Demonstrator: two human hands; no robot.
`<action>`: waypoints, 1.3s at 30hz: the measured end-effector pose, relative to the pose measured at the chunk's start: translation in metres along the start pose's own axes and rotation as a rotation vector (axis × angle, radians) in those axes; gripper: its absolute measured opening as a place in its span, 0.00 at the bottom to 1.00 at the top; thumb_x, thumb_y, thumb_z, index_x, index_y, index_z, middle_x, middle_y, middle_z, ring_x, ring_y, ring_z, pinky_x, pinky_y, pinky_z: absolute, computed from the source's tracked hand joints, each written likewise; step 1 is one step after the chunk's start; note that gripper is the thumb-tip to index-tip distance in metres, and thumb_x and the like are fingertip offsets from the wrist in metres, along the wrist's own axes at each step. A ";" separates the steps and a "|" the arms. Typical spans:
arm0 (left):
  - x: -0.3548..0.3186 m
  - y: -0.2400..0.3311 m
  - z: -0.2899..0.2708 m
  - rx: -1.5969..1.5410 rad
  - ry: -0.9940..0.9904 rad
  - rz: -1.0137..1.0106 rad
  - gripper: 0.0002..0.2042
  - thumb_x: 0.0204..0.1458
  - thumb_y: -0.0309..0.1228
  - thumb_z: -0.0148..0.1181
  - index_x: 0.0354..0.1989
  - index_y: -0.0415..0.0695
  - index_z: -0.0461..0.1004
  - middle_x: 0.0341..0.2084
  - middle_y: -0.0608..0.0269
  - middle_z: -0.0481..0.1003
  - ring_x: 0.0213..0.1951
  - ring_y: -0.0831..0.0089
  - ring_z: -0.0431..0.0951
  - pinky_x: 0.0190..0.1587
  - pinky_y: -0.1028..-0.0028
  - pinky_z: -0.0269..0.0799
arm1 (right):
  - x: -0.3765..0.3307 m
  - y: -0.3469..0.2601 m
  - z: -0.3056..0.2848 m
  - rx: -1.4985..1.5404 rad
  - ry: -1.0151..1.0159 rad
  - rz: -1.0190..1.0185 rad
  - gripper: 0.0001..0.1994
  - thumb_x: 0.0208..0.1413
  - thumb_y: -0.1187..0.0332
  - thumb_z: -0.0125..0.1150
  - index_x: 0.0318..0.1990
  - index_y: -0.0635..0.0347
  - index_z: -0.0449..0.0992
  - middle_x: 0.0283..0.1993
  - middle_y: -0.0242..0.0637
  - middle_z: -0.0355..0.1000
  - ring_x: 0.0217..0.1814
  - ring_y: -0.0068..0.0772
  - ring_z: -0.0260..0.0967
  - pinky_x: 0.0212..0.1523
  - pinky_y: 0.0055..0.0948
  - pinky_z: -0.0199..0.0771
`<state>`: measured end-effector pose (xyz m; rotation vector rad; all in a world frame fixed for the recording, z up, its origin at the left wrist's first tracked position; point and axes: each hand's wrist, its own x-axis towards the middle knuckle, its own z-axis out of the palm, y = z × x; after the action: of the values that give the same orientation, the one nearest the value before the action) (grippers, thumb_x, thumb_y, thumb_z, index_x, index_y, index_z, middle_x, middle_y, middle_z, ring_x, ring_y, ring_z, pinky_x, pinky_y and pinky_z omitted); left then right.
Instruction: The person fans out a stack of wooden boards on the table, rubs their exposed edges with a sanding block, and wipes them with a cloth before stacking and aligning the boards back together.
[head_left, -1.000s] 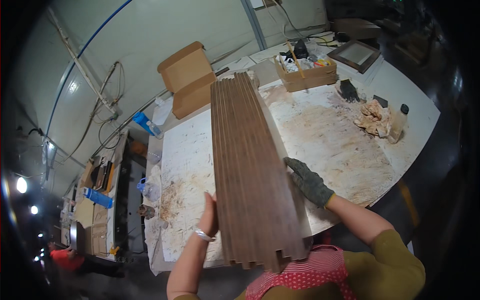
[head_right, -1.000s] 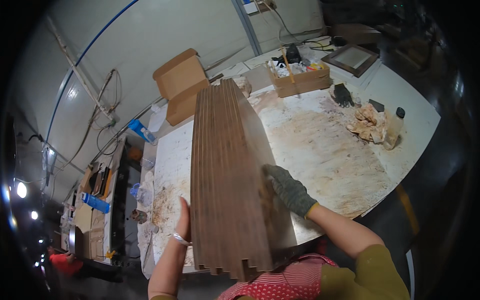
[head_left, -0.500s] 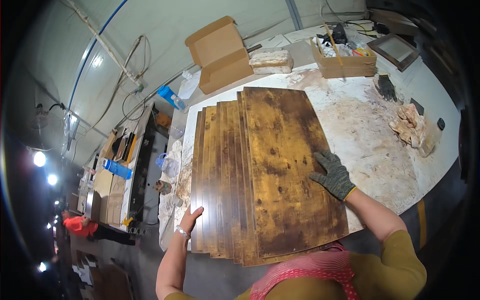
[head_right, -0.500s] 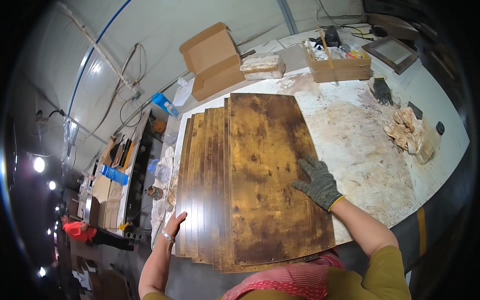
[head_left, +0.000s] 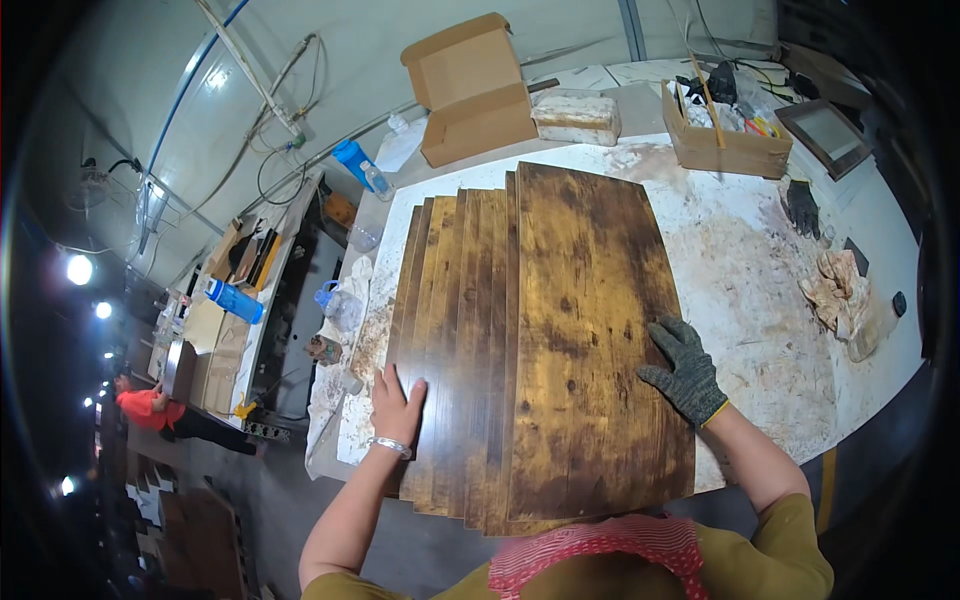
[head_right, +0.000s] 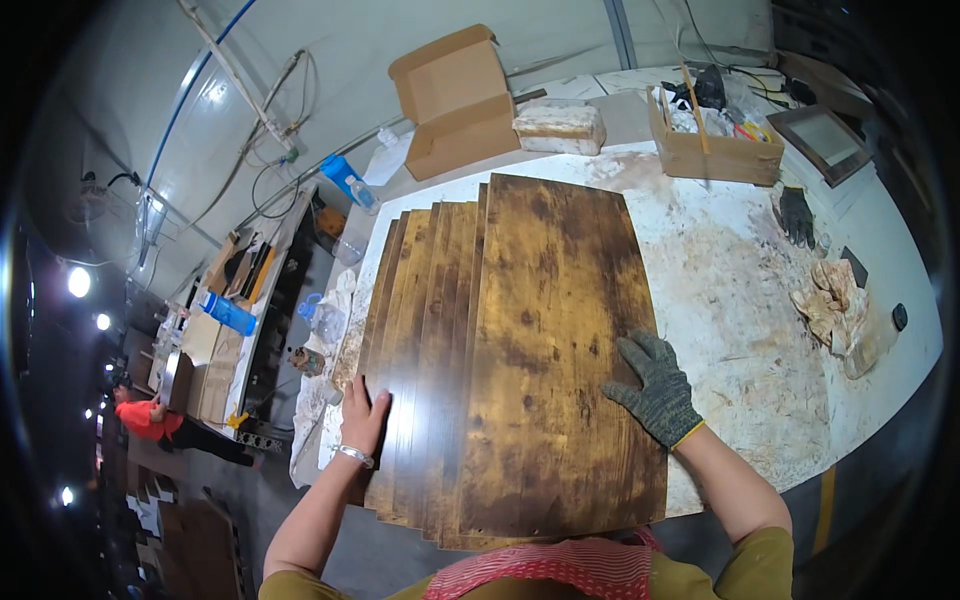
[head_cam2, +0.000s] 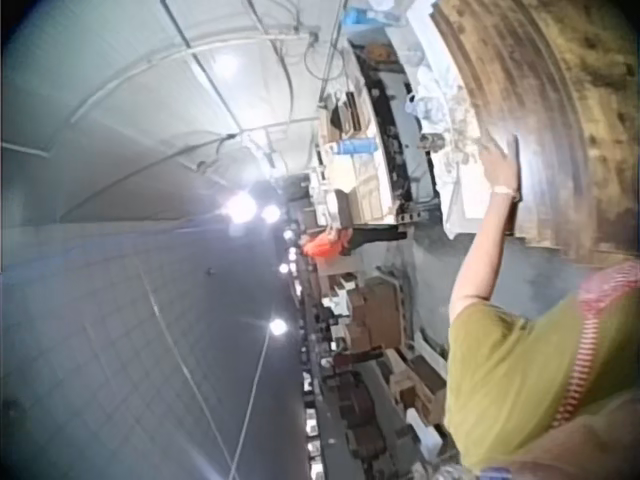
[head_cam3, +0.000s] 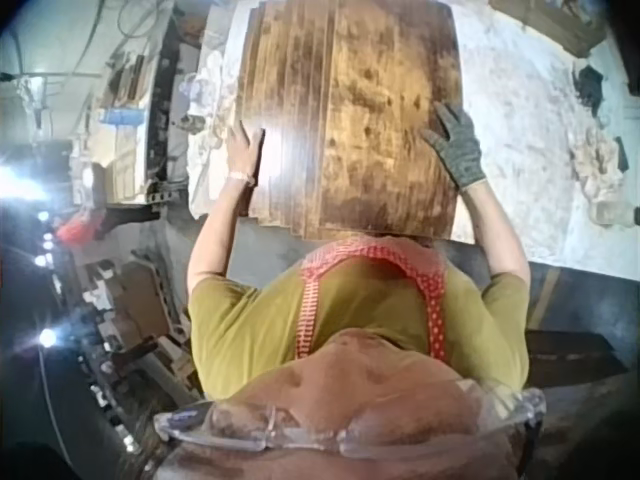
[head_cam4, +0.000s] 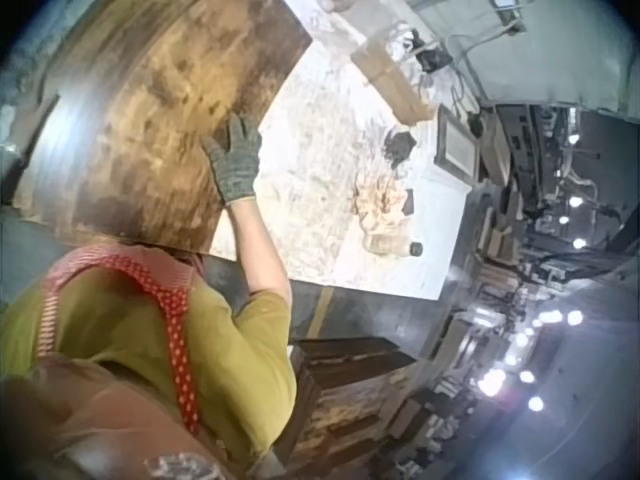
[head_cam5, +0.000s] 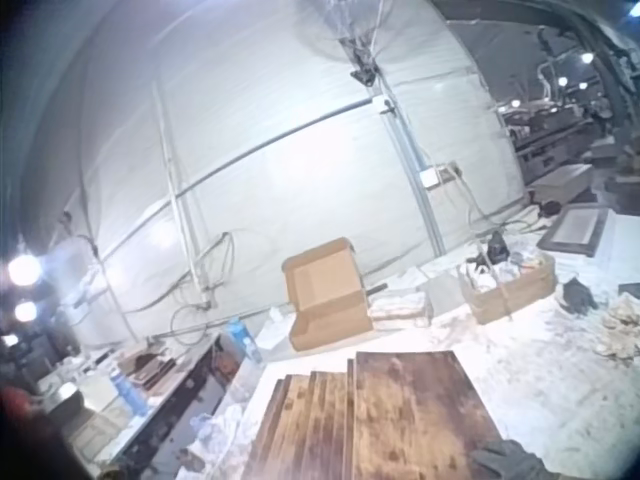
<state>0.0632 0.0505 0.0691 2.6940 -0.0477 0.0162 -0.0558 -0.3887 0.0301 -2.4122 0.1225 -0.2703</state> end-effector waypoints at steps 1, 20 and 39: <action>-0.001 0.012 0.002 0.074 0.010 0.014 0.40 0.53 0.53 0.52 0.64 0.33 0.50 0.61 0.31 0.53 0.62 0.40 0.53 0.64 0.59 0.51 | -0.001 0.002 0.000 -0.010 0.006 -0.004 0.35 0.43 0.52 0.68 0.59 0.59 0.66 0.63 0.49 0.57 0.65 0.50 0.52 0.65 0.41 0.54; 0.009 -0.068 0.092 0.146 -0.045 -0.042 0.34 0.56 0.57 0.40 0.67 0.50 0.51 0.67 0.52 0.49 0.65 0.48 0.50 0.61 0.48 0.49 | 0.005 -0.058 -0.045 -0.206 -0.046 -0.148 0.34 0.44 0.48 0.65 0.56 0.58 0.69 0.62 0.50 0.59 0.67 0.58 0.50 0.66 0.51 0.49; 0.039 -0.070 0.061 -0.327 -0.174 -0.093 0.38 0.54 0.60 0.42 0.68 0.49 0.49 0.63 0.47 0.56 0.63 0.52 0.58 0.62 0.59 0.52 | 0.075 -0.056 0.000 1.032 -0.140 0.349 0.42 0.49 0.57 0.65 0.68 0.60 0.48 0.65 0.42 0.57 0.65 0.35 0.56 0.63 0.32 0.58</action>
<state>0.1052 0.0863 -0.0156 2.3614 0.0206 -0.2351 0.0180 -0.3584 0.0789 -1.3470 0.2604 0.0157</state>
